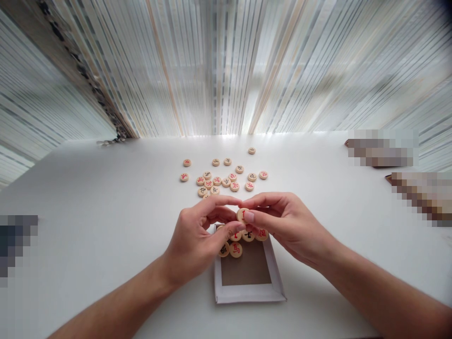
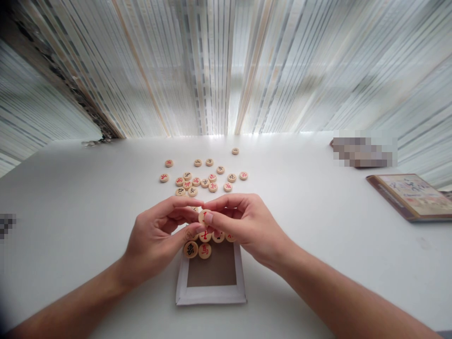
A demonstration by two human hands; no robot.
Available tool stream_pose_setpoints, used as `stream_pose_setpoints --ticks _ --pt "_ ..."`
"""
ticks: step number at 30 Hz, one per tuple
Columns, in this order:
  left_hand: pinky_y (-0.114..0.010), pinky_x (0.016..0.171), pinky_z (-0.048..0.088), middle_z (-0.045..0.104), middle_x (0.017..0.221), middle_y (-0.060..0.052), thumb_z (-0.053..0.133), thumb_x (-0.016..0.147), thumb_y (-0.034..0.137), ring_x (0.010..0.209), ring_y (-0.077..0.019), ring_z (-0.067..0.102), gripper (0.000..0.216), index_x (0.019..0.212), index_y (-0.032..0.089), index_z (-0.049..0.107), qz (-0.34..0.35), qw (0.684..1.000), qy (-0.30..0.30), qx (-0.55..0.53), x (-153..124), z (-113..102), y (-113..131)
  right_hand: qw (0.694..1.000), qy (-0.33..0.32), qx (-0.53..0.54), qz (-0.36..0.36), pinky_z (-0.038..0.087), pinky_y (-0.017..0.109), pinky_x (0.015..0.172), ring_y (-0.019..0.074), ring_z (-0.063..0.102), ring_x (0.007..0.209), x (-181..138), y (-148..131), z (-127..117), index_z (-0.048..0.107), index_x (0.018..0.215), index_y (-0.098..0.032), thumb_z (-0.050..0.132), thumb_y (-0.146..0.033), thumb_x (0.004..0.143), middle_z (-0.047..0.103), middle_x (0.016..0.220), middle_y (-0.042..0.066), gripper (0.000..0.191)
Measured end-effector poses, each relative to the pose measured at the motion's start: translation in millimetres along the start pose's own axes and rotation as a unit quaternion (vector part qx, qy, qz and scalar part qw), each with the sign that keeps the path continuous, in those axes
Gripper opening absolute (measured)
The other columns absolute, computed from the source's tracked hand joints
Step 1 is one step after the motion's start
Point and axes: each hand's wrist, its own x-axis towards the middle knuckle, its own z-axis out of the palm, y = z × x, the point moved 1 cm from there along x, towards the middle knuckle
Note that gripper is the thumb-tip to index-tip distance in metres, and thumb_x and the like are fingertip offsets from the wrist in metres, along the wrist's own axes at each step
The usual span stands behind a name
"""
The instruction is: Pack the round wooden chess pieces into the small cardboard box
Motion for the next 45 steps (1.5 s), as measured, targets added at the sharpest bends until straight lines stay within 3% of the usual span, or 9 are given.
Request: stream_pose_setpoints --ticks 3,7,18,24,28,45 --pt "-0.025 0.079 0.070 0.085 0.092 -0.003 0.081 0.093 0.013 0.085 -0.0189 0.084 0.026 0.117 0.019 0.077 0.003 1.000 0.001 -0.009 0 0 -2 1.000 0.004 0.010 0.013 0.053 0.023 0.061 0.0122 0.066 0.066 -1 0 0 0.085 0.091 -0.019 0.104 -0.028 0.068 0.077 0.075 0.003 0.031" --pt "-0.023 0.078 0.069 0.087 0.094 -0.004 0.080 0.094 0.012 0.086 -0.0182 0.085 0.022 0.115 0.020 0.077 0.023 1.000 -0.018 -0.002 -2 0 -2 0.999 0.010 0.027 0.015 0.048 0.018 0.056 0.0091 0.064 0.061 -2 2 -1 0.082 0.082 -0.018 0.105 -0.018 0.063 0.076 0.070 0.001 0.030" --pt "-0.019 0.078 0.069 0.085 0.092 -0.002 0.083 0.090 0.008 0.082 -0.0150 0.084 0.020 0.105 0.020 0.082 0.010 0.999 -0.014 -0.051 2 -2 1 1.000 -0.005 -0.008 -0.025 0.054 0.017 0.058 0.0085 0.066 0.061 -2 0 1 0.089 0.093 -0.020 0.098 -0.027 0.079 0.079 0.072 0.003 0.017" --pt "-0.019 0.076 0.068 0.087 0.095 -0.003 0.086 0.088 0.010 0.084 -0.0156 0.084 0.016 0.101 0.019 0.083 -0.028 0.997 0.002 -0.069 4 -1 5 1.000 -0.008 0.009 -0.026 0.062 0.018 0.072 0.0125 0.076 0.078 -3 0 1 0.090 0.107 -0.027 0.100 -0.024 0.076 0.085 0.088 0.005 0.032" --pt "-0.017 0.074 0.067 0.084 0.086 -0.001 0.088 0.083 0.008 0.079 -0.0143 0.083 0.017 0.094 0.018 0.081 -0.036 0.997 0.021 -0.060 4 1 8 1.000 -0.008 0.028 -0.009 0.060 0.015 0.069 0.0110 0.074 0.074 -3 -1 5 0.090 0.107 -0.027 0.104 -0.018 0.067 0.085 0.086 0.004 0.043" --pt "-0.019 0.074 0.067 0.084 0.086 -0.003 0.084 0.086 0.011 0.080 -0.0146 0.082 0.013 0.096 0.017 0.080 -0.068 0.995 0.013 -0.071 4 -1 8 0.999 -0.016 0.043 0.002 0.062 0.017 0.071 0.0118 0.076 0.074 -2 0 6 0.090 0.107 -0.028 0.104 -0.017 0.065 0.084 0.083 0.003 0.045"
